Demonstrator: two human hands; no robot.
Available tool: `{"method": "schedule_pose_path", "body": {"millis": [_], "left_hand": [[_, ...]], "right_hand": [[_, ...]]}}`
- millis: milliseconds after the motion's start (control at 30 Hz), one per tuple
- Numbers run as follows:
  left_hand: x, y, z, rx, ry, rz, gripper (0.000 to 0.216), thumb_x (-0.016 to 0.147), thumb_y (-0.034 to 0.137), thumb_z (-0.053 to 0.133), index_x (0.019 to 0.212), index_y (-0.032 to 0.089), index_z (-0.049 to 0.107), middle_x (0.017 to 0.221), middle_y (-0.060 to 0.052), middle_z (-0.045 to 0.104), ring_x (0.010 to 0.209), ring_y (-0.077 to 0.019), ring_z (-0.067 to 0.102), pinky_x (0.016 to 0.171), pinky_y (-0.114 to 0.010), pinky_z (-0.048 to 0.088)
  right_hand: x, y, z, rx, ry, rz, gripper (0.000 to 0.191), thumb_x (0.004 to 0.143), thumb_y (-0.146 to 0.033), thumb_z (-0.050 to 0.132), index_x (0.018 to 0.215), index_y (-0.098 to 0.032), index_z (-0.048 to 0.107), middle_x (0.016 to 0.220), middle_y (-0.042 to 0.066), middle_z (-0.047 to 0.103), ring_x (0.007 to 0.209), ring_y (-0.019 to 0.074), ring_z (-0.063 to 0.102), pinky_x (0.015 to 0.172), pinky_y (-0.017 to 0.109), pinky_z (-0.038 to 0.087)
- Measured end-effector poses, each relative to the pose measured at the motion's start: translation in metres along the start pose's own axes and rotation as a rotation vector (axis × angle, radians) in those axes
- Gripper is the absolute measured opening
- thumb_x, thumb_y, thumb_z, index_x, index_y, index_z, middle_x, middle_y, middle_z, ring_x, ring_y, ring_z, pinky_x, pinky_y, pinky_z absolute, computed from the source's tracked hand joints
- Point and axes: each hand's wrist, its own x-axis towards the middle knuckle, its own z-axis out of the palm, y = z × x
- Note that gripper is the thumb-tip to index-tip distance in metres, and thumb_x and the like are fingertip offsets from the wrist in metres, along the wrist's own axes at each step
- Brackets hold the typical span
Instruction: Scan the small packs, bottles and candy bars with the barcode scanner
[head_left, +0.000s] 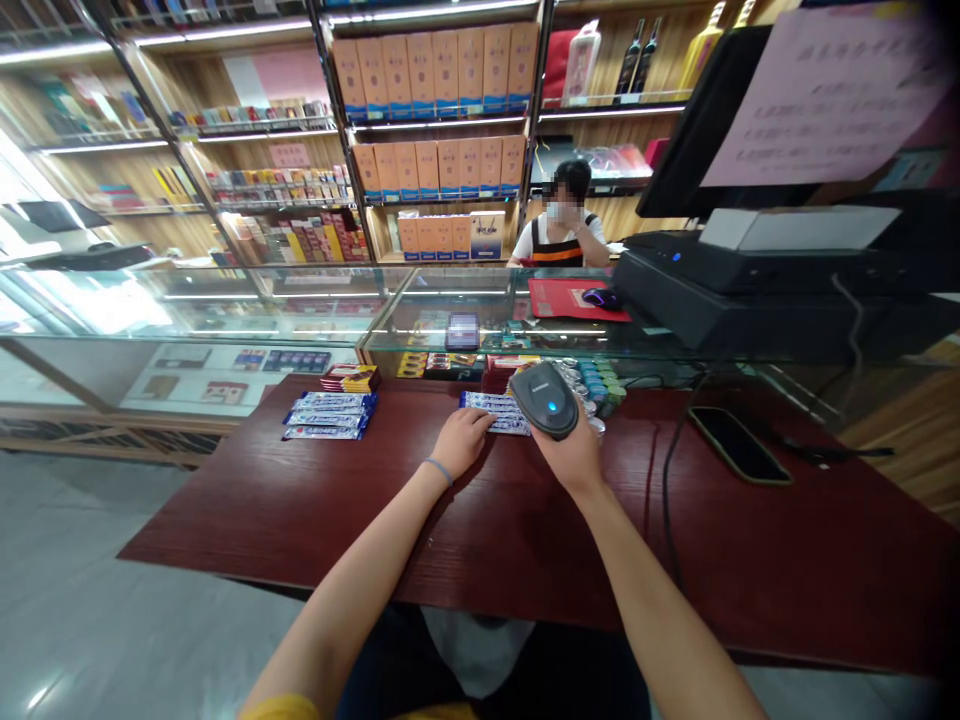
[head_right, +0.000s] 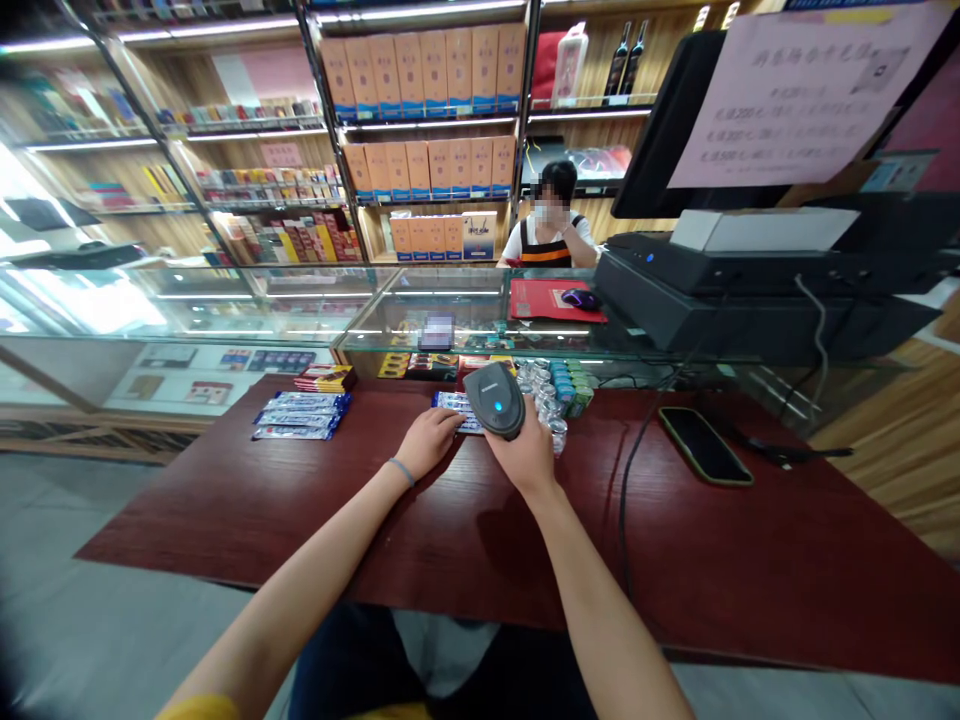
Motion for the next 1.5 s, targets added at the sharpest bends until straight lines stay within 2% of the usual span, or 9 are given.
{"method": "schedule_pose_path", "body": {"millis": [200,333,600,800,1000,1100,1200,1333,1500], "left_hand": [[-0.005,-0.003,-0.027,-0.018,0.056,-0.027,0.038,0.092,0.02,0.059,0.13,0.021,0.067,0.128,-0.016,0.065,0.122,-0.0311,0.058,0.108,-0.051,0.045],[-0.023,-0.019,-0.059,0.066,0.114,-0.085,0.037,0.094,0.018,0.056,0.129,0.022,0.066,0.129,-0.013,0.065,0.122,-0.0275,0.059,0.109,-0.047,0.047],[-0.104,-0.073,-0.127,0.316,0.176,-0.274,0.038,0.096,0.017,0.053,0.133,0.022,0.061,0.126,-0.011,0.064,0.117,-0.0249,0.06,0.104,-0.042,0.051],[-0.156,-0.1,-0.161,0.457,0.121,-0.425,0.038,0.097,0.018,0.049,0.133,0.022,0.061,0.124,-0.012,0.063,0.115,-0.0258,0.059,0.102,-0.042,0.05],[-0.172,-0.115,-0.164,0.505,0.098,-0.564,0.046,0.097,0.015,0.043,0.14,0.021,0.059,0.139,-0.015,0.056,0.128,-0.0277,0.054,0.11,-0.045,0.045],[-0.171,-0.121,-0.16,0.505,0.01,-0.639,0.057,0.095,0.013,0.043,0.15,0.024,0.049,0.16,-0.014,0.04,0.147,-0.0322,0.037,0.12,-0.055,0.033],[-0.17,-0.124,-0.159,0.476,-0.096,-0.718,0.062,0.095,0.015,0.042,0.156,0.028,0.041,0.165,-0.011,0.034,0.153,-0.034,0.026,0.121,-0.063,0.024],[-0.169,-0.121,-0.159,0.49,-0.076,-0.733,0.057,0.096,0.018,0.042,0.152,0.028,0.046,0.158,-0.012,0.044,0.147,-0.0318,0.036,0.121,-0.063,0.023],[-0.17,-0.116,-0.16,0.516,0.011,-0.692,0.045,0.097,0.022,0.048,0.141,0.03,0.059,0.132,-0.01,0.064,0.126,-0.0295,0.051,0.116,-0.059,0.03]], "right_hand": [[-0.005,0.001,0.007,0.001,-0.021,-0.035,0.05,0.076,-0.046,0.07,0.117,-0.02,0.061,0.1,0.014,0.076,0.101,0.0323,0.072,0.081,0.041,0.057],[-0.012,-0.004,0.013,-0.013,-0.063,-0.016,0.049,0.075,-0.05,0.069,0.114,-0.021,0.063,0.095,0.011,0.076,0.092,0.0326,0.073,0.073,0.04,0.057],[-0.035,-0.017,0.029,-0.084,-0.218,-0.138,0.045,0.076,-0.047,0.068,0.115,-0.025,0.063,0.078,0.003,0.076,0.076,0.0297,0.076,0.057,0.031,0.052],[-0.048,-0.027,0.042,-0.065,-0.266,-0.43,0.035,0.084,-0.039,0.061,0.114,-0.02,0.063,0.084,0.006,0.077,0.063,0.0251,0.074,0.056,0.03,0.053],[-0.059,-0.037,0.045,-0.06,-0.333,-0.575,0.042,0.086,-0.034,0.06,0.126,-0.02,0.059,0.085,0.006,0.078,0.065,0.0253,0.075,0.057,0.03,0.052],[-0.062,-0.037,0.046,-0.062,-0.349,-0.606,0.041,0.087,-0.031,0.059,0.127,-0.021,0.057,0.082,0.004,0.077,0.063,0.0247,0.075,0.055,0.029,0.051],[-0.064,-0.035,0.048,-0.07,-0.359,-0.58,0.039,0.085,-0.031,0.061,0.123,-0.022,0.059,0.081,0.003,0.076,0.062,0.0243,0.074,0.055,0.029,0.05],[-0.065,-0.032,0.049,-0.076,-0.366,-0.544,0.038,0.082,-0.031,0.062,0.119,-0.023,0.061,0.079,0.003,0.076,0.062,0.0243,0.074,0.055,0.029,0.05],[-0.065,-0.032,0.049,-0.06,-0.359,-0.572,0.035,0.084,-0.03,0.06,0.118,-0.024,0.059,0.079,0.002,0.075,0.061,0.0241,0.073,0.054,0.029,0.048]]}}
